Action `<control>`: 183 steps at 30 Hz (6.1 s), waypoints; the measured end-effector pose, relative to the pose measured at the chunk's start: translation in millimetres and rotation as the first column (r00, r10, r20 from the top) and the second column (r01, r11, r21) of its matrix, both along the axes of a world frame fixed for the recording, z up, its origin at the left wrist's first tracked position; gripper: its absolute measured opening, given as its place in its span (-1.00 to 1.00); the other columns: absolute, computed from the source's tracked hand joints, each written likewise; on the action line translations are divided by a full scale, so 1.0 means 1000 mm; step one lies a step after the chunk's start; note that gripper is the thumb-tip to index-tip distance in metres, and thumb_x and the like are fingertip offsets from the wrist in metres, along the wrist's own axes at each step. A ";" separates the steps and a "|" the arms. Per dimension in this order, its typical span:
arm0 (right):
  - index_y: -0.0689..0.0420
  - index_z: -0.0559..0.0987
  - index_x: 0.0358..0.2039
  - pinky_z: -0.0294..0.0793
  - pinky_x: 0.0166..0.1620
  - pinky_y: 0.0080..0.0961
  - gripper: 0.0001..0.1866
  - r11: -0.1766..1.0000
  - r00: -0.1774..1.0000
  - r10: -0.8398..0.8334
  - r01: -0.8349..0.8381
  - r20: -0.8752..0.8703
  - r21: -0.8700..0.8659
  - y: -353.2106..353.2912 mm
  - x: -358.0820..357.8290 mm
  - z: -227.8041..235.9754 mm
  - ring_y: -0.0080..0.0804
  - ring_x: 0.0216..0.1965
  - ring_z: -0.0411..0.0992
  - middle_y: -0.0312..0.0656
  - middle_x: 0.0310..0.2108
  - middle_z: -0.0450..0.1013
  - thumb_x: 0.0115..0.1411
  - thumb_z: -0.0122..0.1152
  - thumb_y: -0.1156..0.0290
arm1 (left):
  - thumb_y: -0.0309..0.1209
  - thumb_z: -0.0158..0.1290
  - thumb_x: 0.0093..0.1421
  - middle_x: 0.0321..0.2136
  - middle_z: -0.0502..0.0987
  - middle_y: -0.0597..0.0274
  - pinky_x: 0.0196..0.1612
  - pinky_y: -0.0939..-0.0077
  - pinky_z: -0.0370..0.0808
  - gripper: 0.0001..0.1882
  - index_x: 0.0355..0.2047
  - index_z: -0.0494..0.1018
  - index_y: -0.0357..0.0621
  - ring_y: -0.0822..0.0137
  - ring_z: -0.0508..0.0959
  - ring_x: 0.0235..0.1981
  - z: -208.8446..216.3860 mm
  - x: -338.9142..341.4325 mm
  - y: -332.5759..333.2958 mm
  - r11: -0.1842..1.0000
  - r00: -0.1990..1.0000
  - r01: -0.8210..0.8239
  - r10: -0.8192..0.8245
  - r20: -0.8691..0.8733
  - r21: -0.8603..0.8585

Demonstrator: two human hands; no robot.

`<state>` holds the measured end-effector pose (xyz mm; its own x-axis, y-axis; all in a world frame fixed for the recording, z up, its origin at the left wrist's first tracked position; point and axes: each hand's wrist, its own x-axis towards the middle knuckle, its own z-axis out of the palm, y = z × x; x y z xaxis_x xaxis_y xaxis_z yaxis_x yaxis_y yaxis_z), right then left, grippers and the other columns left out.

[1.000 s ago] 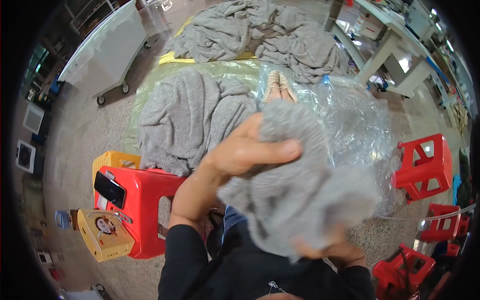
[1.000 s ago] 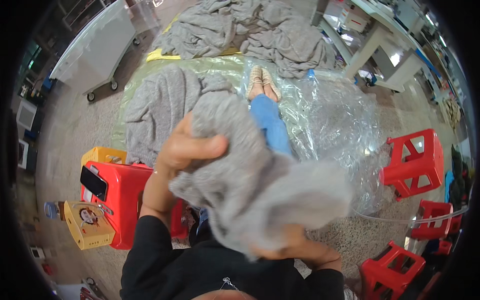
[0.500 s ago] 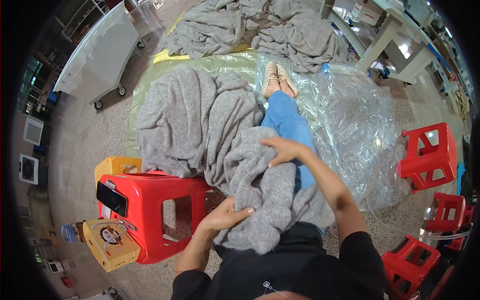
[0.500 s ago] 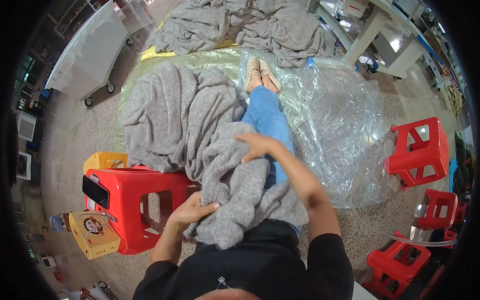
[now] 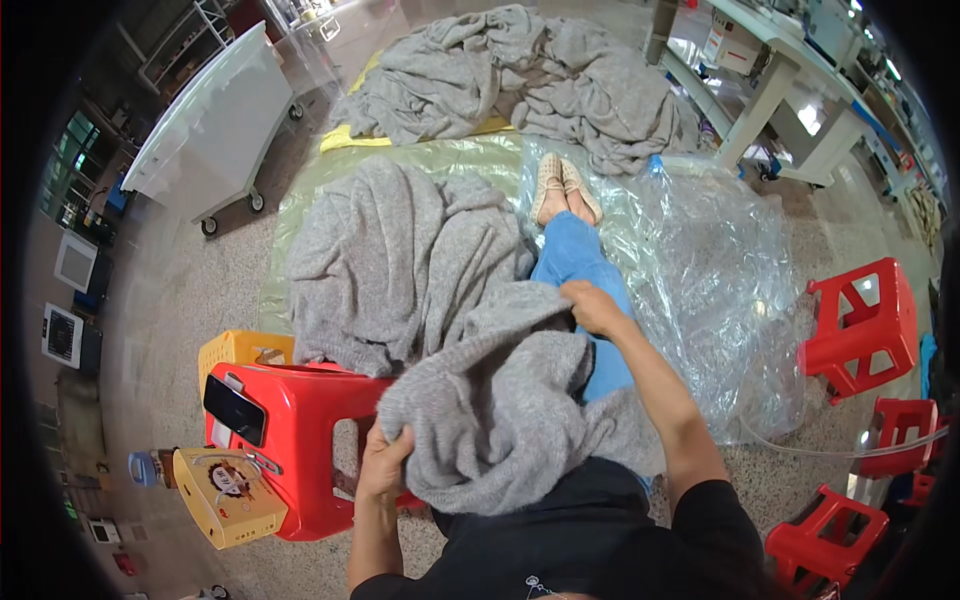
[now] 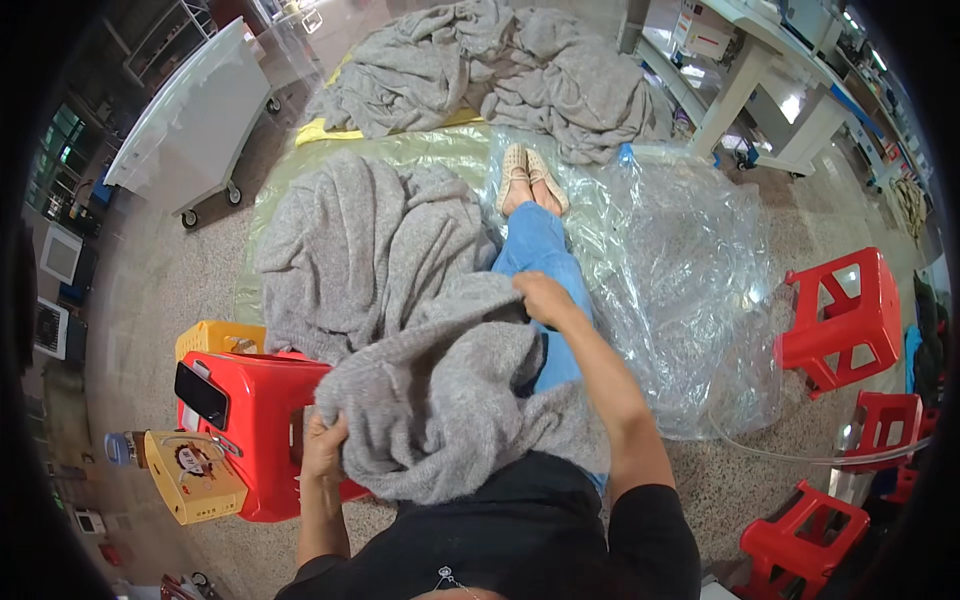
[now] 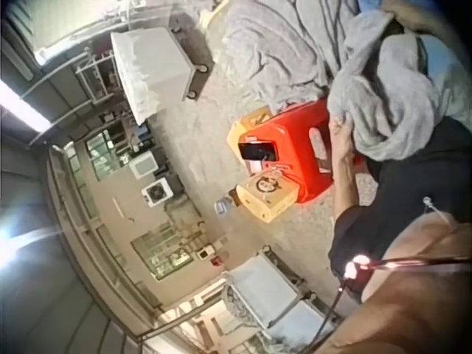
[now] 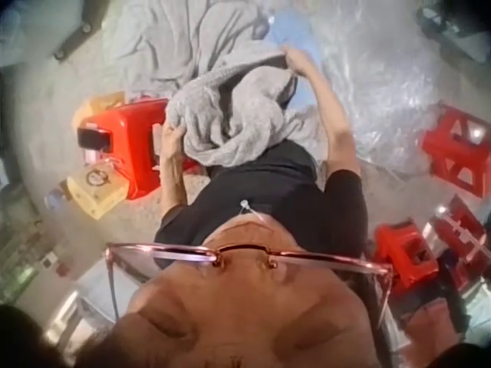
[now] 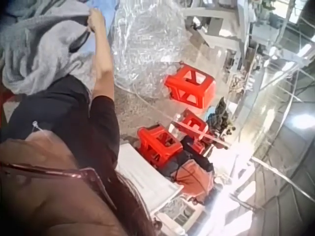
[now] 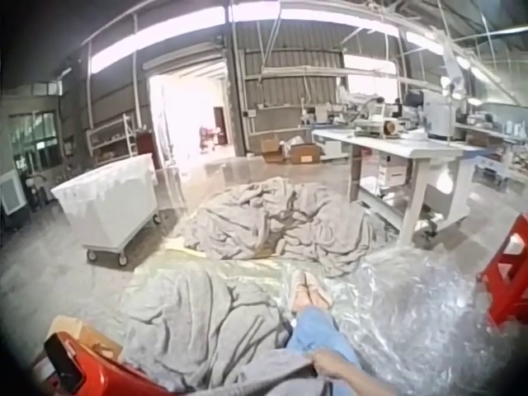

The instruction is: Picking off lint and loose threads from grey fuzzy garment pieces.

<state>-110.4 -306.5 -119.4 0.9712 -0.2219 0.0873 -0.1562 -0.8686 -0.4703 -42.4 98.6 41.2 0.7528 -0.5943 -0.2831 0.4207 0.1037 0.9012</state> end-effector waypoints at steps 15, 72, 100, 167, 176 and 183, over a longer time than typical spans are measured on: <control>0.20 0.35 -0.14 0.31 -0.34 -0.65 -0.55 0.996 0.514 -0.038 -0.044 0.857 0.071 0.010 -0.229 0.370 -0.49 -0.37 0.32 -0.21 -0.35 0.31 0.05 0.14 0.16 | -0.39 0.13 -0.29 -0.37 0.52 0.06 -0.17 0.42 0.51 -0.52 -0.29 0.29 -0.23 0.25 0.55 -0.30 0.108 0.062 -0.034 0.895 0.983 0.087 -0.005 0.183 -0.437; 0.18 0.50 -0.28 0.39 -0.39 -0.35 -0.67 0.844 0.938 -0.038 -0.155 0.346 0.513 0.170 -0.067 0.149 -0.12 -0.42 0.41 -0.11 -0.41 0.34 -0.13 0.10 0.73 | -0.68 0.06 -0.01 -0.59 0.48 0.41 -0.56 0.80 0.28 -0.89 -0.45 0.48 -0.24 0.69 0.38 -0.63 -0.049 -0.025 -0.123 0.993 0.996 -0.069 0.064 0.054 0.099; 0.27 0.53 -0.29 0.36 -0.50 -0.47 -0.66 0.994 0.698 -0.016 -0.066 0.716 0.086 0.177 -0.079 0.160 -0.31 -0.52 0.40 -0.14 -0.39 0.41 -0.19 0.26 0.68 | -0.63 0.04 0.02 -0.40 0.53 0.24 -0.25 0.62 0.38 -0.83 -0.33 0.50 -0.37 0.52 0.48 -0.41 -0.001 -0.029 -0.108 0.976 0.960 0.178 -0.200 -0.196 -0.127; 0.22 0.56 -0.35 0.36 -0.48 -0.54 -0.78 0.888 0.682 -0.459 0.325 0.569 0.326 0.137 -0.084 0.152 -0.49 -0.59 0.35 -0.18 -0.55 0.37 -0.07 0.17 0.68 | -0.62 0.07 0.03 -0.40 0.51 0.22 -0.24 0.52 0.38 -0.80 -0.28 0.44 -0.29 0.30 0.45 -0.36 -0.045 -0.013 -0.107 0.944 0.465 0.104 -0.324 0.824 0.312; 0.18 0.56 -0.29 0.40 -0.31 -0.44 -0.85 0.846 0.697 -0.533 0.450 0.480 0.286 0.111 -0.092 0.200 -0.34 -0.40 0.43 -0.18 -0.39 0.45 0.08 0.16 0.52 | -0.46 0.14 0.15 -0.50 0.50 0.40 -0.42 0.74 0.34 -0.90 -0.44 0.46 -0.22 0.65 0.41 -0.50 0.014 -0.006 -0.123 0.944 0.944 0.323 -0.326 -0.046 -0.067; 0.18 0.53 -0.32 0.36 -0.37 -0.42 -0.85 0.833 0.968 -0.064 -0.082 0.242 0.548 0.126 -0.070 0.169 -0.38 -0.44 0.42 -0.24 -0.45 0.43 0.10 0.19 0.41 | -0.56 0.19 0.07 -0.44 0.54 0.32 -0.36 0.73 0.43 -0.90 -0.39 0.51 -0.27 0.59 0.48 -0.44 0.001 -0.014 -0.123 0.918 0.915 0.396 -0.394 -0.093 0.010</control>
